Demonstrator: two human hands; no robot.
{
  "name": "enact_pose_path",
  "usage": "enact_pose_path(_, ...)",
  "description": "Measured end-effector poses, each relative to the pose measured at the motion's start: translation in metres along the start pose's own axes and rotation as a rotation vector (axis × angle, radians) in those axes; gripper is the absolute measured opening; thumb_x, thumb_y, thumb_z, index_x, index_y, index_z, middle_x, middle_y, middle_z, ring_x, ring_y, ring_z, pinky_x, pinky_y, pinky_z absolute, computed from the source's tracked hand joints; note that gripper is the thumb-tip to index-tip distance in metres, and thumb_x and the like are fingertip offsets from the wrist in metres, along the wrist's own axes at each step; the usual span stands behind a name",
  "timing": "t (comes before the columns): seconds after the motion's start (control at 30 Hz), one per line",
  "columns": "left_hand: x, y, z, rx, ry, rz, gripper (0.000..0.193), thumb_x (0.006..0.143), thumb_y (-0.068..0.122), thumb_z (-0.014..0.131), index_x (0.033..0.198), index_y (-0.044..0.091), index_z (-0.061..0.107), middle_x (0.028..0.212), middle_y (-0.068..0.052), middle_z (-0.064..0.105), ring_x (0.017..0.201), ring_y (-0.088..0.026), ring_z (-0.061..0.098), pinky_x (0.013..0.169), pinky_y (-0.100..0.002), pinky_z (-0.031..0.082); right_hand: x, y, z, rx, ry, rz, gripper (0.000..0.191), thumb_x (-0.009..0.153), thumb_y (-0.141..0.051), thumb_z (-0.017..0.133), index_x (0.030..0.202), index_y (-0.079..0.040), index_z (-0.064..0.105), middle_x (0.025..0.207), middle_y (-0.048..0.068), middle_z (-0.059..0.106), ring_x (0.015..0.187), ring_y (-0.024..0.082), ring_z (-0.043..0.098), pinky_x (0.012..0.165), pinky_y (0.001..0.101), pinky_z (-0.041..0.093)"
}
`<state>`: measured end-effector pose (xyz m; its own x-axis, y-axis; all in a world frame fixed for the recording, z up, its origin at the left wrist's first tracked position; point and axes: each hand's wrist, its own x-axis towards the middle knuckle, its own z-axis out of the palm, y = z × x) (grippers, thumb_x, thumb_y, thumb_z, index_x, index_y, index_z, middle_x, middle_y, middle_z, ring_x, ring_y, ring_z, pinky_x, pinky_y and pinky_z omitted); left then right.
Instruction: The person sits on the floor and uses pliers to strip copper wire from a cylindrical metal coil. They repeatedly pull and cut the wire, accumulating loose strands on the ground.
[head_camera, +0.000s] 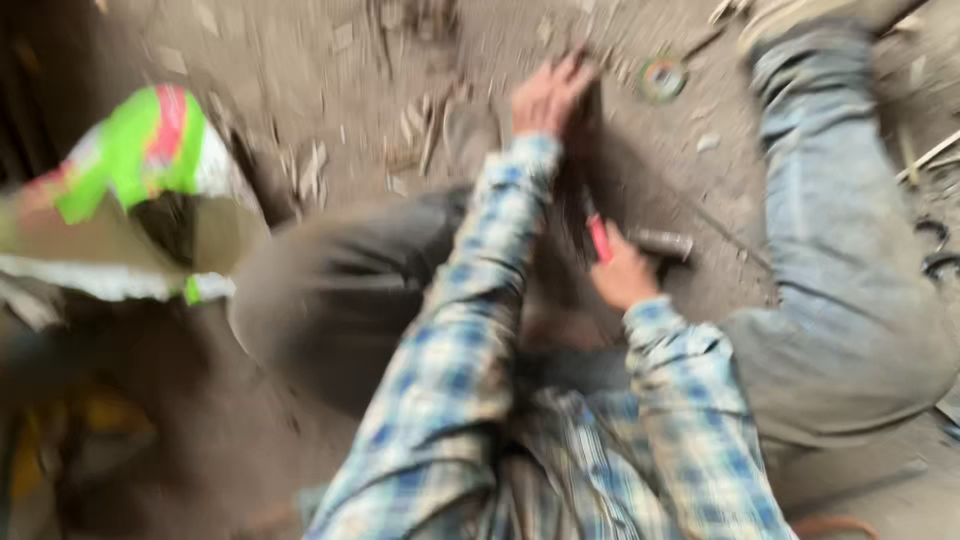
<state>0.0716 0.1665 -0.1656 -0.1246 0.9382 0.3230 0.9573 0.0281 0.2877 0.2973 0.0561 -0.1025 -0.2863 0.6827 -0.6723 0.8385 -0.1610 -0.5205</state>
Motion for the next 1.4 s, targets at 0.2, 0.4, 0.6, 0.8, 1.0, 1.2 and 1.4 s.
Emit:
enact_pose_path(0.2, -0.051, -0.026, -0.036, -0.437, 0.128, -0.654, 0.023, 0.093, 0.025, 0.068, 0.116, 0.021, 0.069, 0.088, -0.002, 0.08, 0.072, -0.018, 0.079, 0.065, -0.033, 0.063, 0.001, 0.029, -0.015, 0.369, -0.17, 0.261, 0.068, 0.079, -0.007, 0.069, 0.147, -0.009, 0.062, 0.102, 0.026, 0.067, 0.081, 0.044, 0.066, 0.076, 0.0544, 0.051)
enact_pose_path(0.4, -0.082, -0.013, -0.062, -0.465, -0.234, -0.658, 0.017, 0.095, 0.03, 0.069, 0.104, 0.018, 0.076, 0.086, -0.007, 0.08, 0.073, -0.023, 0.079, 0.071, -0.035, 0.063, -0.017, 0.018, -0.039, -0.015, 0.036, -0.094, 0.082, 0.075, -0.013, 0.067, 0.155, -0.017, 0.051, 0.111, 0.023, 0.07, 0.102, 0.038, 0.067, 0.092, 0.0431, 0.052)
enact_pose_path(0.6, -0.092, 0.008, -0.078, -0.427, -0.491, -0.625, 0.027, 0.088, 0.043, 0.073, 0.102, 0.02, 0.078, 0.089, -0.008, 0.079, 0.079, -0.027, 0.076, 0.074, -0.041, 0.06, -0.039, 0.005, -0.065, -0.063, 0.015, 0.032, 0.083, 0.075, -0.021, 0.065, 0.156, -0.025, 0.048, 0.108, 0.027, 0.069, 0.1, 0.043, 0.068, 0.091, 0.0448, 0.052)
enact_pose_path(0.8, -0.086, 0.012, -0.069, -0.414, -0.562, -0.638, 0.023, 0.088, 0.036, 0.069, 0.102, 0.022, 0.079, 0.09, -0.005, 0.08, 0.079, -0.026, 0.076, 0.076, -0.041, 0.06, -0.022, -0.005, -0.064, -0.048, -0.033, 0.03, 0.083, 0.076, -0.025, 0.063, 0.158, -0.029, 0.045, 0.106, 0.026, 0.068, 0.097, 0.043, 0.068, 0.089, 0.0463, 0.052)
enact_pose_path(1.0, -0.093, -0.016, -0.061, -0.455, -0.473, -0.638, 0.02, 0.09, 0.031, 0.073, 0.096, 0.013, 0.078, 0.085, -0.012, 0.078, 0.076, -0.027, 0.075, 0.073, -0.041, 0.059, -0.005, -0.012, -0.055, -0.096, -0.102, 0.047, 0.085, 0.076, -0.025, 0.06, 0.159, -0.031, 0.044, 0.105, 0.025, 0.069, 0.098, 0.045, 0.067, 0.09, 0.048, 0.052)
enact_pose_path(1.2, -0.098, -0.03, -0.045, -0.788, -0.563, -0.669, 0.017, 0.093, 0.023, 0.072, 0.094, 0.005, 0.071, 0.078, -0.01, 0.076, 0.071, -0.018, 0.07, 0.068, -0.033, 0.058, 0.001, -0.018, -0.048, -0.11, -0.114, 0.034, 0.084, 0.075, -0.025, 0.061, 0.157, -0.03, 0.044, 0.112, 0.024, 0.069, 0.103, 0.046, 0.065, 0.091, 0.0501, 0.05)
enact_pose_path(1.4, -0.113, -0.016, -0.049, -0.667, -0.383, -0.49, 0.013, 0.09, 0.022, 0.074, 0.093, 0.009, 0.073, 0.081, -0.008, 0.076, 0.071, -0.021, 0.074, 0.066, -0.035, 0.058, 0.005, -0.021, -0.045, -0.138, -0.138, 0.055, 0.084, 0.076, -0.026, 0.061, 0.158, -0.032, 0.045, 0.111, 0.023, 0.07, 0.103, 0.046, 0.066, 0.093, 0.0493, 0.051)
